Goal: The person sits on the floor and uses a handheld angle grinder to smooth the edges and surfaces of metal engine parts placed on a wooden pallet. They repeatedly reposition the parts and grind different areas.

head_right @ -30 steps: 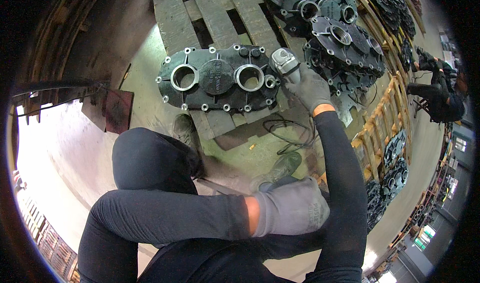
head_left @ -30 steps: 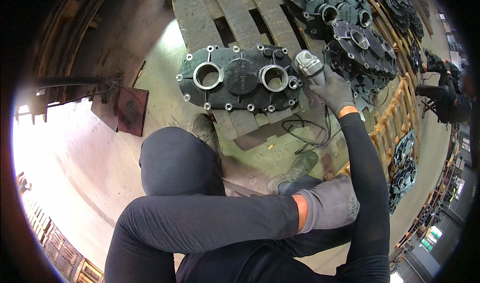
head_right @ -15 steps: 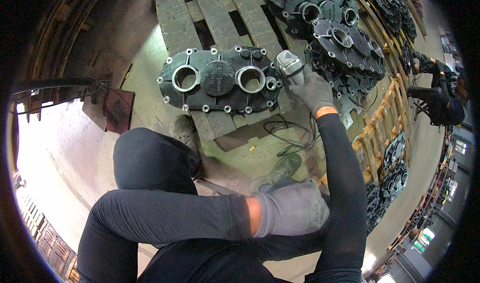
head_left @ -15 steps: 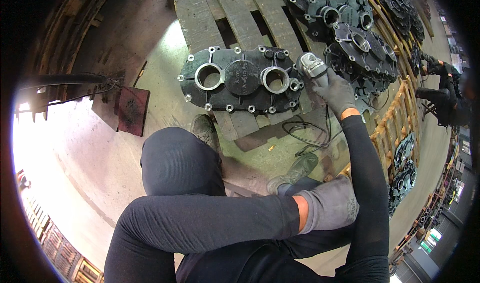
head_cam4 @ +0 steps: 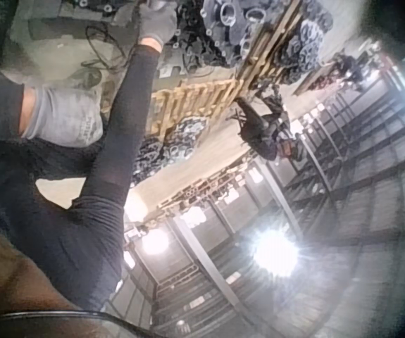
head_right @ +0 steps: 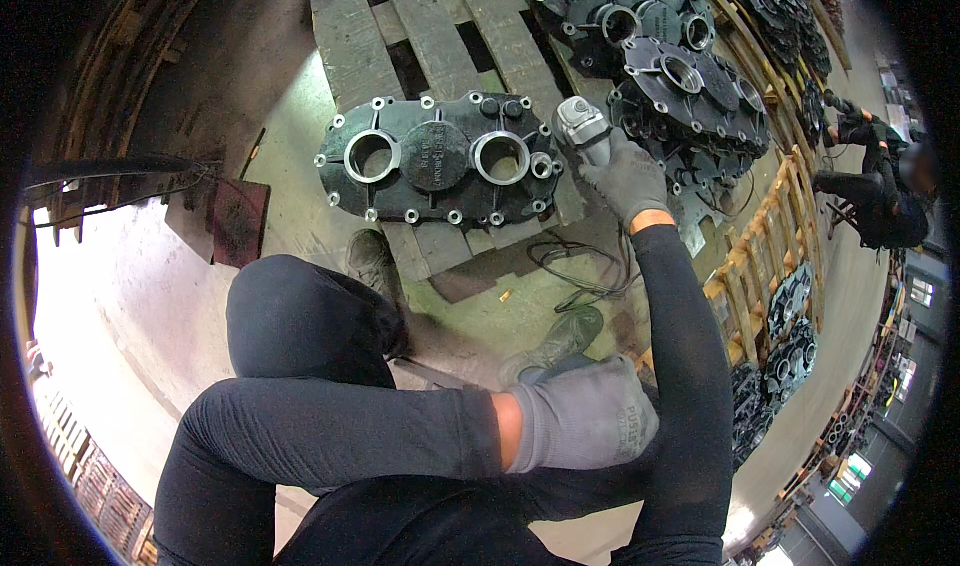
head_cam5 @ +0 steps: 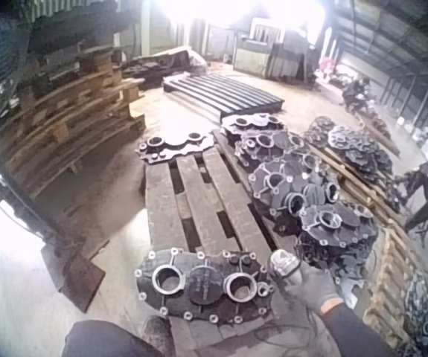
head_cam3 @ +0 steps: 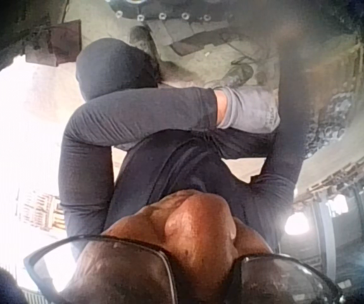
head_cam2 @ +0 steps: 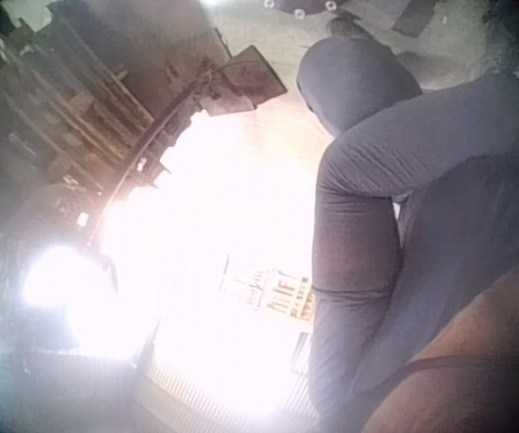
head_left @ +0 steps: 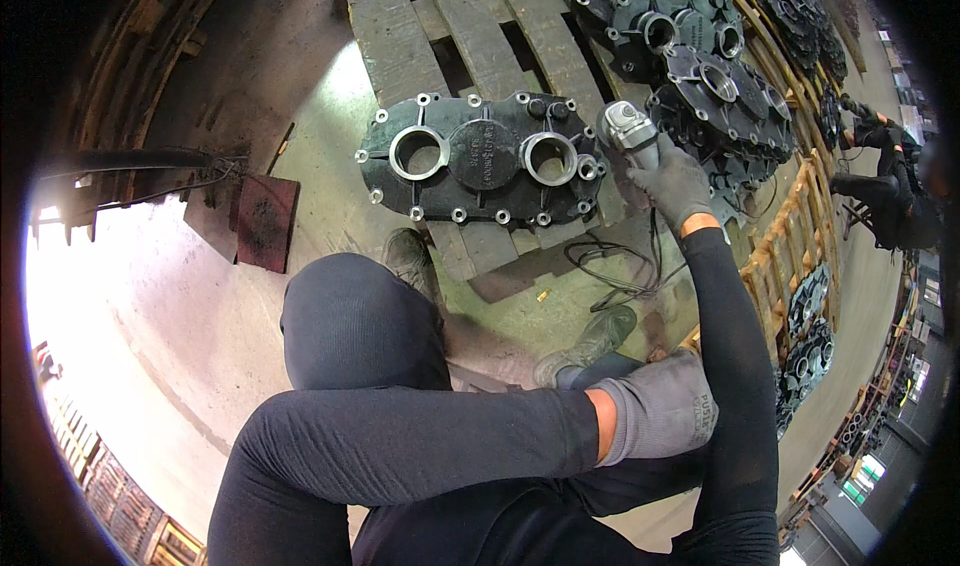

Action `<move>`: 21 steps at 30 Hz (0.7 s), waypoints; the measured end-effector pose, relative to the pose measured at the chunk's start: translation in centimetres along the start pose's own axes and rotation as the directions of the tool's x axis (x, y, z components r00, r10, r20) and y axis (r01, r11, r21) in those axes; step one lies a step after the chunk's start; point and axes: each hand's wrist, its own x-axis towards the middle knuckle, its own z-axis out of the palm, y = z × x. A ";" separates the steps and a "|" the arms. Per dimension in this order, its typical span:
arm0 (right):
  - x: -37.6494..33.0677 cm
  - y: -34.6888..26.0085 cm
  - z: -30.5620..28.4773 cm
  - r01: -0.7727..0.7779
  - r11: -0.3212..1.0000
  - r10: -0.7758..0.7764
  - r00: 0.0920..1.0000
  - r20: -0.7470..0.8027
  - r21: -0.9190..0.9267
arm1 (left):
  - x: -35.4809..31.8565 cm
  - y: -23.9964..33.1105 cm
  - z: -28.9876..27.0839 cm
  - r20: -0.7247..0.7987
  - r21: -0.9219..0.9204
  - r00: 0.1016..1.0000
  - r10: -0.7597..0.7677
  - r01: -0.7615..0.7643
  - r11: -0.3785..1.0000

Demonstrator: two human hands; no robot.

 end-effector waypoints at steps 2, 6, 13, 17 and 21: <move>0.0 -0.3 -0.3 0.010 1.000 -0.010 0.999 0.051 0.011 | -0.3 -0.1 0.2 -0.051 0.008 0.999 0.014 -0.014 1.000; 0.4 -0.1 0.0 0.059 0.998 -0.060 0.997 0.050 0.009 | 0.0 0.1 -0.4 -0.002 0.008 1.000 0.008 -0.008 1.000; -0.6 0.3 -1.3 -0.052 0.996 0.051 0.999 0.014 0.078 | -0.6 0.2 -0.9 -0.132 0.041 0.991 0.024 -0.019 0.999; -5.2 1.5 -0.7 -0.059 0.954 0.072 0.997 -0.034 0.294 | -1.2 0.7 0.1 -0.216 0.118 0.974 0.066 -0.041 0.992; -11.8 -1.9 -1.7 -0.010 0.854 0.023 1.000 -0.018 0.521 | -1.2 1.8 -0.3 -0.223 0.075 0.974 0.035 -0.018 0.997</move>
